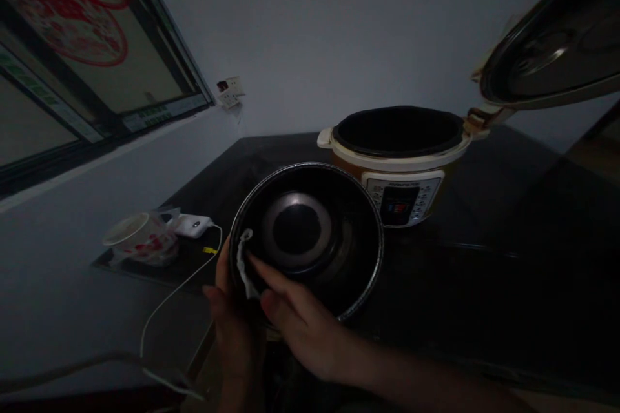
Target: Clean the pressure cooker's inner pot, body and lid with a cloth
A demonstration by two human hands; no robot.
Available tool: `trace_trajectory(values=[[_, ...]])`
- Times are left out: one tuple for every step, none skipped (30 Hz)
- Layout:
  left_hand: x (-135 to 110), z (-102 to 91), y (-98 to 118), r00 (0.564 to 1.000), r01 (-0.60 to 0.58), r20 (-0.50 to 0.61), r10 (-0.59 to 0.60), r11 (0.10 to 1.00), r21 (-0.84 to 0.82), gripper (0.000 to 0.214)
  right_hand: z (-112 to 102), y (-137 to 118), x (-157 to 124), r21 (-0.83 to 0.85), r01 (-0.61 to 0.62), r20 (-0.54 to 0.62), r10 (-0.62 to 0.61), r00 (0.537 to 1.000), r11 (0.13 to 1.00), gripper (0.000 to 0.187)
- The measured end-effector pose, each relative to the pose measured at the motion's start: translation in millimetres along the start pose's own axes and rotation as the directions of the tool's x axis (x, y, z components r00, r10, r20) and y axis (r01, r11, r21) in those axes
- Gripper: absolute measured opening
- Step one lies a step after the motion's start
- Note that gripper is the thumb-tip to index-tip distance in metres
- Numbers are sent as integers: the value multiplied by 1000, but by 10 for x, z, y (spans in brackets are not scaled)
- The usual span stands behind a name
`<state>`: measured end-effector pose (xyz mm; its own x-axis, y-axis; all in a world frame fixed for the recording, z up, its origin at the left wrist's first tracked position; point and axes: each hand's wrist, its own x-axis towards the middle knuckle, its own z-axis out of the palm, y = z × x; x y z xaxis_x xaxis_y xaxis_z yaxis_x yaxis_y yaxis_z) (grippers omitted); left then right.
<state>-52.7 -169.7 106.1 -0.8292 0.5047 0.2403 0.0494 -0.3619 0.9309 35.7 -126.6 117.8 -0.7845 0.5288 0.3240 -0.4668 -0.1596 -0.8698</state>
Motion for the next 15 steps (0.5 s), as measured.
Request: trace_trajectory(values=[[4, -5, -2, 1000, -8, 0, 8, 998, 59, 49, 25, 26, 67, 64, 1, -36, 1, 999, 998, 48], [9, -13, -6, 1000, -15, 1, 14, 993, 119, 48, 46, 52, 140, 134, 11, -87, 0, 996, 991, 48], [14, -25, -13, 1000, -17, 10, 16, 986, 168, 49, 62, 77, 216, 208, 27, -145, 3, 989, 978, 47], [18, -40, -21, 1000, -21, 20, 17, 980, 199, 54, 74, 97, 293, 282, 46, -205, 13, 979, 958, 45], [21, -57, -31, 999, -27, 33, 21, 976, 216, 58, 80, 109, 367, 353, 61, -257, 34, 966, 934, 41], [23, -74, -41, 999, -39, 45, 30, 974, 223, 61, 83, 111, 436, 420, 61, -293, 71, 953, 905, 36], [24, -91, -50, 997, -55, 58, 42, 972, 227, 63, 82, 103, 501, 479, 44, -314, 124, 941, 877, 33], [23, -107, -56, 996, -67, 71, 52, 970, 232, 64, 79, 86, 561, 527, 14, -323, 185, 928, 849, 31], [21, -120, -60, 995, -72, 78, 55, 969, 237, 66, 73, 61, 619, 567, -23, -326, 249, 912, 824, 30], [17, -129, -61, 996, -68, 78, 51, 969, 239, 67, 66, 32, 676, 599, -53, -327, 304, 895, 799, 28], [11, -134, -60, 996, -60, 72, 44, 969, 241, 68, 56, 3, 733, 628, -71, -326, 344, 881, 775, 27], [4, -135, -57, 997, -52, 64, 37, 970, 239, 69, 42, -24, 791, 660, -74, -329, 376, 867, 748, 26], [-5, -134, -53, 998, -44, 58, 31, 971, 236, 70, 24, -47, 850, 692, -64, -335, 399, 854, 719, 23], [-15, -130, -50, 998, -38, 55, 26, 972, 231, 69, 1, -64, 907, 721, -48, -344, 417, 841, 691, 21], [-27, -125, -48, 998, -35, 53, 24, 974, 224, 69, -29, -77, 960, 745, -30, -355, 434, 828, 667, 19]])
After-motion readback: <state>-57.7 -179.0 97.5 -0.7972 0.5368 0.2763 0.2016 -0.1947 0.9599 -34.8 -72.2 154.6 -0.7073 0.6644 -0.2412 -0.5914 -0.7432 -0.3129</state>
